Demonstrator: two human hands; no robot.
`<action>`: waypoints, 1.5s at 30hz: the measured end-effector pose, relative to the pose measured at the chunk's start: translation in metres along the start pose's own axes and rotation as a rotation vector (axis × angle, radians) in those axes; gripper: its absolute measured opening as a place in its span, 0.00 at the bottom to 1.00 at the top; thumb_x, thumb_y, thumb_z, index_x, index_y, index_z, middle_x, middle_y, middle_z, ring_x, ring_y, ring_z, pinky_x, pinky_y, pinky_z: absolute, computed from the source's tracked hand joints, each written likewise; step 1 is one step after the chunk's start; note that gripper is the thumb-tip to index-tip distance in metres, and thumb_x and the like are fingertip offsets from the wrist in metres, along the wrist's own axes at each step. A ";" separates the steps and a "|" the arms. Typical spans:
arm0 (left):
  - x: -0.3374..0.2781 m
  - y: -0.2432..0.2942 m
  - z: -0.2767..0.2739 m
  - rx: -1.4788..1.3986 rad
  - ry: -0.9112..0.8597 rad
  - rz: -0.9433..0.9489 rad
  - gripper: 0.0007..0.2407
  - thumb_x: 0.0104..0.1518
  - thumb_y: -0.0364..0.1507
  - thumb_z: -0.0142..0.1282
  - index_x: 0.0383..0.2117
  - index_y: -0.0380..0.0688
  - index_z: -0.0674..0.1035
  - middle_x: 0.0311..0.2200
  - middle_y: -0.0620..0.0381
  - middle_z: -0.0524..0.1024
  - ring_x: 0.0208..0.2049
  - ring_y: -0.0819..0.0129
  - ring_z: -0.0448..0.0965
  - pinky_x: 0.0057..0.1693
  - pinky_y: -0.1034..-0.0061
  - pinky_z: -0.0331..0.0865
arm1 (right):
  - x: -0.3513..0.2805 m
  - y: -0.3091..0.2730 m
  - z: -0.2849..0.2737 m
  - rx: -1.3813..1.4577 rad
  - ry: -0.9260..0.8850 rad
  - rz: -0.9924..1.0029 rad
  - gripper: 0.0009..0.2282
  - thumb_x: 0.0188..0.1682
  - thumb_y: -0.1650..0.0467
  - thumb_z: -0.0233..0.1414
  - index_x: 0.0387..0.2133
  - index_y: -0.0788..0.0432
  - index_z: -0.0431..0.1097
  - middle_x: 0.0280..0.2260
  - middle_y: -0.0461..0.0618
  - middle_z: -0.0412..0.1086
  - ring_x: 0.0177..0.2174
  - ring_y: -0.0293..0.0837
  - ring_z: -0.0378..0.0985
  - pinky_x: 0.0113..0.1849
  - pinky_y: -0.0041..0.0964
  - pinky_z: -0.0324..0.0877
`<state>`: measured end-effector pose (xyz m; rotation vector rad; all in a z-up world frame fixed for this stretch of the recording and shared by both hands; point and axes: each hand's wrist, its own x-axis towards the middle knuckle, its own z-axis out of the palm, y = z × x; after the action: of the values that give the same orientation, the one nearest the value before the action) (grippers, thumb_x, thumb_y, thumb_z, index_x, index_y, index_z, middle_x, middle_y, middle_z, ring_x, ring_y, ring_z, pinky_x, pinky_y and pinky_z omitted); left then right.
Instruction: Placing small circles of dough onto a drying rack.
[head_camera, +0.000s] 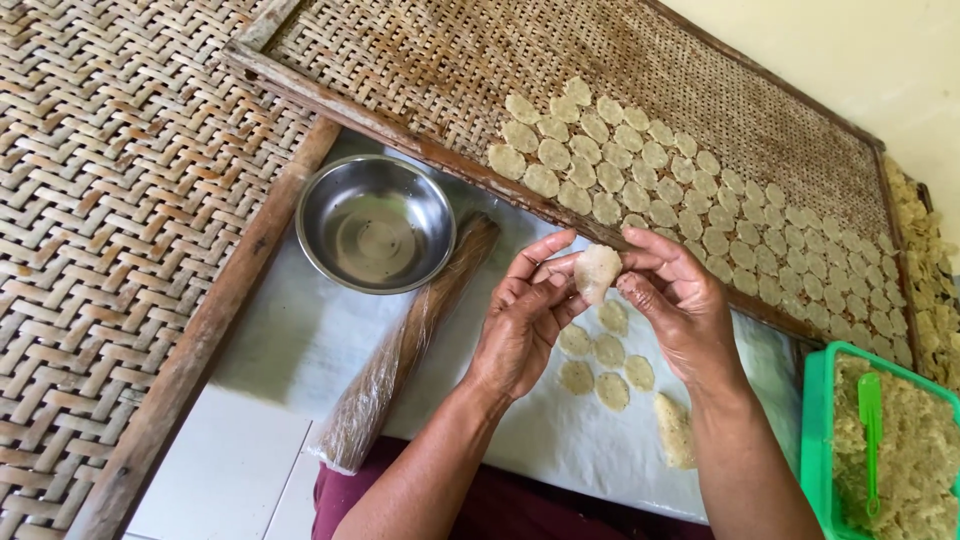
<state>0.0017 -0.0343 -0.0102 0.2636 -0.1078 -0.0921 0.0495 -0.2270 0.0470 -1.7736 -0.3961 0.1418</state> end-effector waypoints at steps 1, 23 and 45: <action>0.000 0.000 0.001 0.000 -0.003 0.000 0.19 0.66 0.25 0.48 0.64 0.40 0.66 0.56 0.47 0.73 0.56 0.63 0.75 0.63 0.66 0.70 | 0.000 -0.003 0.002 -0.001 0.001 -0.002 0.22 0.53 0.78 0.55 0.63 0.65 0.64 0.45 0.51 0.73 0.42 0.36 0.74 0.47 0.30 0.70; -0.003 0.009 0.010 0.361 0.093 0.090 0.19 0.64 0.24 0.51 0.62 0.39 0.68 0.57 0.50 0.73 0.60 0.64 0.70 0.67 0.68 0.62 | 0.026 -0.035 0.010 -0.203 -0.075 0.126 0.23 0.48 0.78 0.56 0.59 0.62 0.66 0.38 0.49 0.74 0.37 0.35 0.75 0.41 0.28 0.74; 0.000 0.010 0.012 0.510 0.494 0.027 0.29 0.54 0.26 0.53 0.66 0.51 0.63 0.69 0.55 0.58 0.72 0.60 0.51 0.74 0.60 0.39 | 0.339 0.068 0.052 -0.056 0.111 0.468 0.19 0.51 0.76 0.52 0.58 0.58 0.67 0.51 0.58 0.72 0.42 0.42 0.78 0.44 0.31 0.79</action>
<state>0.0006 -0.0279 0.0042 0.7847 0.3623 0.0314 0.3634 -0.0767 0.0079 -1.8943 0.1020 0.3632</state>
